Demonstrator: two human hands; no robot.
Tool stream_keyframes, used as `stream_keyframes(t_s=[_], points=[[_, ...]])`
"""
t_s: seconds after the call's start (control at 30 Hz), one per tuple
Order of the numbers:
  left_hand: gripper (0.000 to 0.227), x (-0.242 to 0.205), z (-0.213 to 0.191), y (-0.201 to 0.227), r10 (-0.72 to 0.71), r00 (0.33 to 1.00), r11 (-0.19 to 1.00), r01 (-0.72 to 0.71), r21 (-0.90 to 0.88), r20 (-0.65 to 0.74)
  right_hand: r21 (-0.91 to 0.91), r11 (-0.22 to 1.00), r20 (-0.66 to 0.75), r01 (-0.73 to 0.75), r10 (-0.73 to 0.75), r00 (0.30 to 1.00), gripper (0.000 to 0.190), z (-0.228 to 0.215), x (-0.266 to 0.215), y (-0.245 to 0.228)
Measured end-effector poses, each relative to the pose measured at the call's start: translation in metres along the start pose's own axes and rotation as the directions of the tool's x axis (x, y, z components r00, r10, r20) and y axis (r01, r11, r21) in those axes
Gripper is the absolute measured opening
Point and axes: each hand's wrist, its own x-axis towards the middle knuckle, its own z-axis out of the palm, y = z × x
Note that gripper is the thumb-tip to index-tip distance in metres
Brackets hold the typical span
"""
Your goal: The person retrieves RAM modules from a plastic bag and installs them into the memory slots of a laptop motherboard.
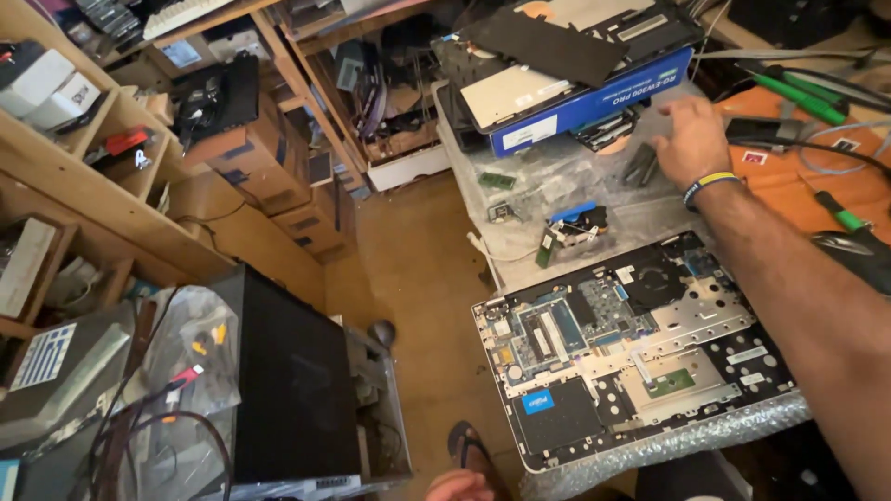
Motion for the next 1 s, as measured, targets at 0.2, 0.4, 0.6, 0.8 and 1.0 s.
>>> stream_keyframes(t_s=[0.2, 0.4, 0.6, 0.8, 1.0], points=[[0.023, 0.001, 0.015, 0.024, 0.086, 0.996, 0.996, -0.085, -0.04, 0.026, 0.08, 0.993, 0.132, -0.084, 0.073, 0.989, 0.038, -0.039, -0.019, -0.042], [0.022, -0.002, 0.022, 0.051, 0.098, 0.995, 0.995, -0.098, -0.012, 0.015, 0.149, 0.985, 0.133, -0.091, 0.071, 0.988, 0.035, -0.067, -0.043, -0.071], [0.022, 0.002, 0.063, 0.125, 0.056, 0.991, 0.996, -0.064, -0.069, -0.119, 0.325, 0.929, 0.202, -0.176, 0.114, 0.973, 0.031, -0.126, -0.091, -0.143], [0.02, 0.016, 0.069, 0.155, 0.004, 1.0, 1.0, -0.005, 0.028, 0.015, 0.36, 0.913, 0.116, 0.193, -0.249, 0.961, 0.029, -0.138, -0.186, -0.146], [0.022, 0.078, 0.087, 0.179, 0.269, 0.933, 0.88, -0.339, 0.333, 0.24, 0.522, 0.843, 0.272, 0.133, -0.312, 0.911, 0.032, -0.149, -0.255, -0.169]])
